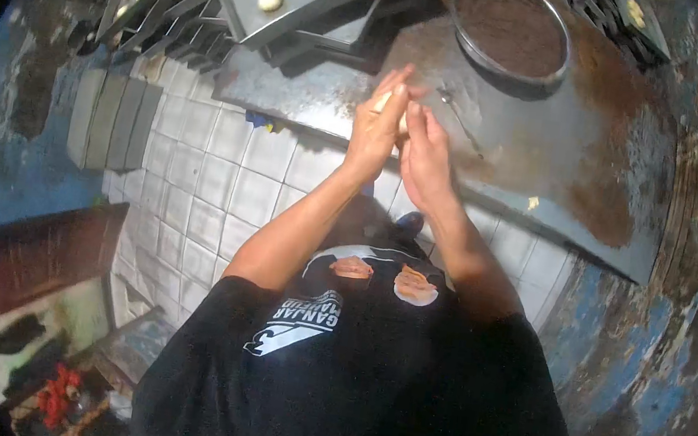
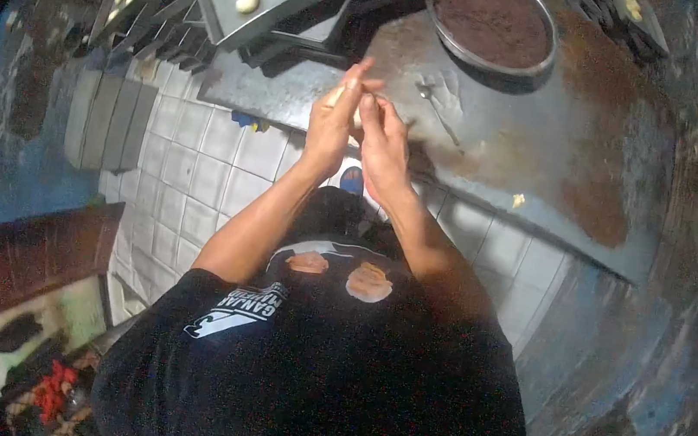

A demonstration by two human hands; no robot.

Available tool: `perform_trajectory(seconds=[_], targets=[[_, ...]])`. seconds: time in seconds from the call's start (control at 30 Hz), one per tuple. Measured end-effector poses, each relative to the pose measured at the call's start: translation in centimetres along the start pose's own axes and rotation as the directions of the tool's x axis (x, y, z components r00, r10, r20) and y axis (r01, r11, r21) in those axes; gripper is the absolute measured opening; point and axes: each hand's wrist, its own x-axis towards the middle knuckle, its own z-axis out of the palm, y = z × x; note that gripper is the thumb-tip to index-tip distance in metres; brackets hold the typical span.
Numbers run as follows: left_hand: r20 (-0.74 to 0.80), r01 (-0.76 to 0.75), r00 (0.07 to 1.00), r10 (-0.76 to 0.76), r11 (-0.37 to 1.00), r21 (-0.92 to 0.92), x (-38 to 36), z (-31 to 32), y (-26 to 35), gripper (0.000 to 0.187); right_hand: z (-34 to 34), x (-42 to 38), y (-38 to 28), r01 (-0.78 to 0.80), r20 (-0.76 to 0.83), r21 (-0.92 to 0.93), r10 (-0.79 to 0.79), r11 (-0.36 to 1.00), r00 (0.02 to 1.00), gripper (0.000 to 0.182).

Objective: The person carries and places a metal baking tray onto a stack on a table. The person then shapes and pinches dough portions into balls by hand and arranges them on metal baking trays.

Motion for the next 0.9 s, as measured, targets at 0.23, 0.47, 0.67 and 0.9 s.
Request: perform_trajectory(seconds=[0.23,0.47,0.67,0.9], targets=[[-0.040,-0.234,0.968,0.249,0.945,0.227,6.4,-9.1,0.6,0.057,5.6,9.9,-1.5,-0.350,0.393,0.218,0.246,0.911,0.886,0.029],[-0.321,-0.151,0.936,0.141,0.988,-0.008,9.2,-24.6,6.1,0.061,16.7,31.5,-6.4,0.439,0.423,-0.825,-0.128,0.355,0.897,0.046],[-0.612,0.039,0.783,0.113,0.973,0.229,4.1,-36.0,4.6,0.039,16.1,44.7,-1.4,0.864,0.785,-0.407,0.369,-0.297,0.497,0.062],[-0.767,0.167,0.640,-0.045,0.983,0.082,4.0,-38.9,4.7,0.036,18.2,45.7,0.5,0.958,0.851,-0.223,0.443,-0.180,0.282,0.051]])
